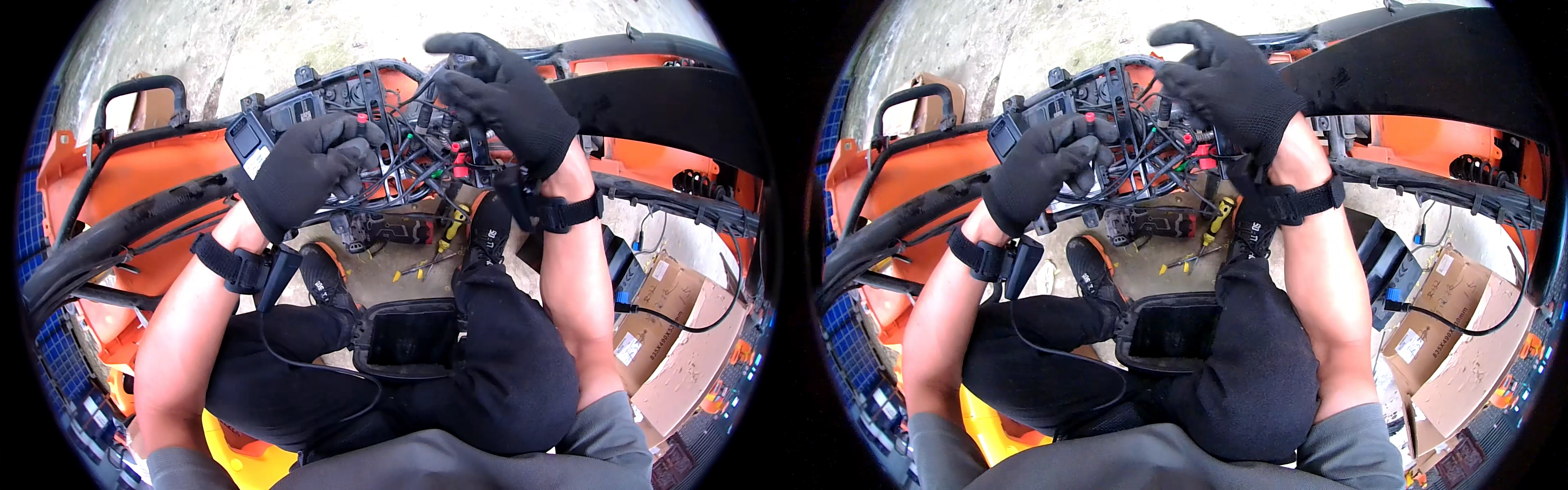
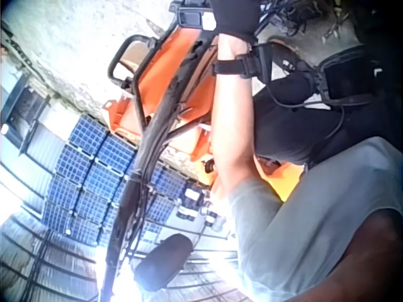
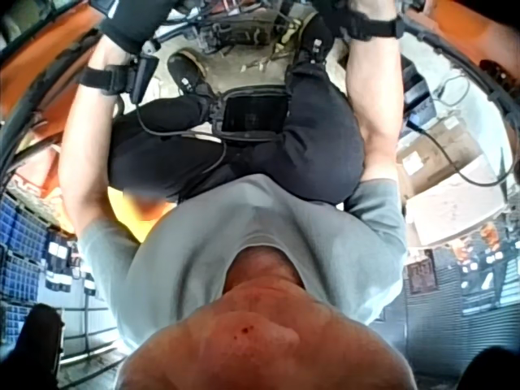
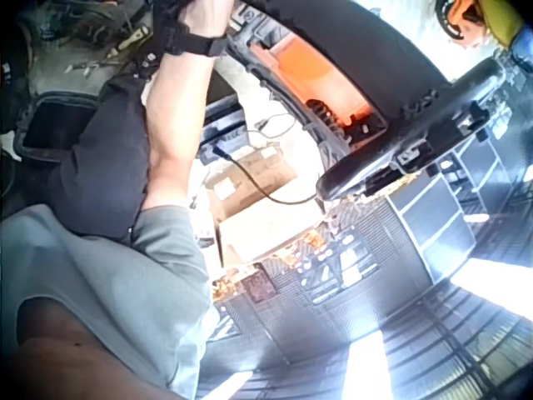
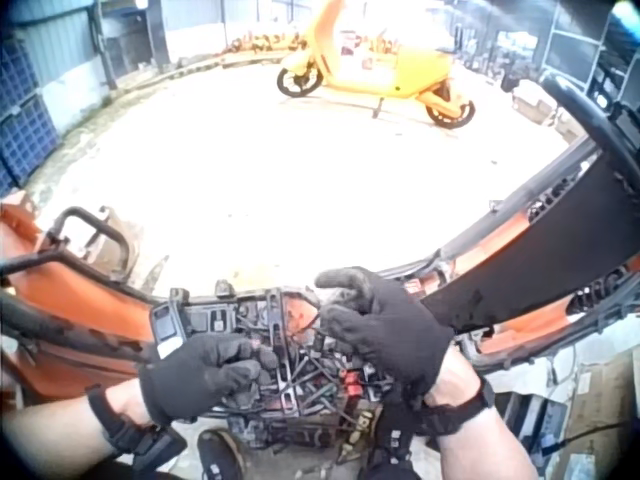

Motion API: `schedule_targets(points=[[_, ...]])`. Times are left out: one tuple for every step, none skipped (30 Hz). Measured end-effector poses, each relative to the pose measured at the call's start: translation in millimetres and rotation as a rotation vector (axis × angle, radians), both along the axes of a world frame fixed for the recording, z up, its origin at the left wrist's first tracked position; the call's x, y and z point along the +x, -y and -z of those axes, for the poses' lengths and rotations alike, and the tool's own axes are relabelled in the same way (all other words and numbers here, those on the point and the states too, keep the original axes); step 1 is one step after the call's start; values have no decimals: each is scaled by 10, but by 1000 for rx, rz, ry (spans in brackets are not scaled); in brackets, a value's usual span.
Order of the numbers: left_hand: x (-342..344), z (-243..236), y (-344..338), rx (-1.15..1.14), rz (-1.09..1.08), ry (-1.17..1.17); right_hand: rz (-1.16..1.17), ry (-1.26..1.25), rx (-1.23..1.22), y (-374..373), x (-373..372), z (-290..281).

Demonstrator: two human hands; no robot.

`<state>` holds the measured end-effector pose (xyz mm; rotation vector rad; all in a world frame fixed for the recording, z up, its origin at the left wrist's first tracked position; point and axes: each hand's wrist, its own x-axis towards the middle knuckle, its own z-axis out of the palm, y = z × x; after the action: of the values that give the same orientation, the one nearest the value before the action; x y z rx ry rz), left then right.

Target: The person connects wiring harnesses in the front panel of an electric scooter, positions a battery on the floor to check its connection, and begins reassembling the plastic body panels.

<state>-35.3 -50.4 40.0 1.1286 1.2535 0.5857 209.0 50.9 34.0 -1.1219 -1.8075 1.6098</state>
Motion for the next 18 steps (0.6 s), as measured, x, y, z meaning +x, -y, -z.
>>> schedule_targets(points=[[17,5,10,15,12,8,-3,-130,-111,73,-79,-61],[28,13,32,29,21,13,-32,-190,-168,157,-154,-63],[39,21,54,68,11,8,-51,-218,-219,177,-176,-19],[48,30,77,107,1,3,-70,-246,-271,196,-196,49],[73,32,85,147,-5,5,-83,-268,-320,214,-186,75],[89,5,84,113,5,3,-78,-307,-341,247,-174,67],[101,-47,76,80,14,2,-72,-405,-399,254,-163,111],[100,-67,74,44,20,-1,-68,-503,-459,266,-168,186],[95,-32,82,71,21,18,-64,-602,-518,271,-167,232],[87,25,96,99,21,38,-63,-618,-529,271,-155,251],[76,58,107,126,20,55,-64,-636,-542,279,-160,253],[70,62,110,148,32,25,-66,-654,-555,283,-166,258],[69,60,111,170,44,-5,-70,-670,-559,282,-174,270],[72,56,108,191,58,-33,-72,-686,-562,281,-175,284],[78,34,99,194,76,-57,-74,-702,-566,280,-175,298],[85,-5,84,196,93,-81,-85,-719,-571,276,-171,315],[85,-32,78,198,108,-107,-99,-737,-578,270,-167,332],[79,-38,72,223,123,-131,-112,-755,-584,269,-165,345]])
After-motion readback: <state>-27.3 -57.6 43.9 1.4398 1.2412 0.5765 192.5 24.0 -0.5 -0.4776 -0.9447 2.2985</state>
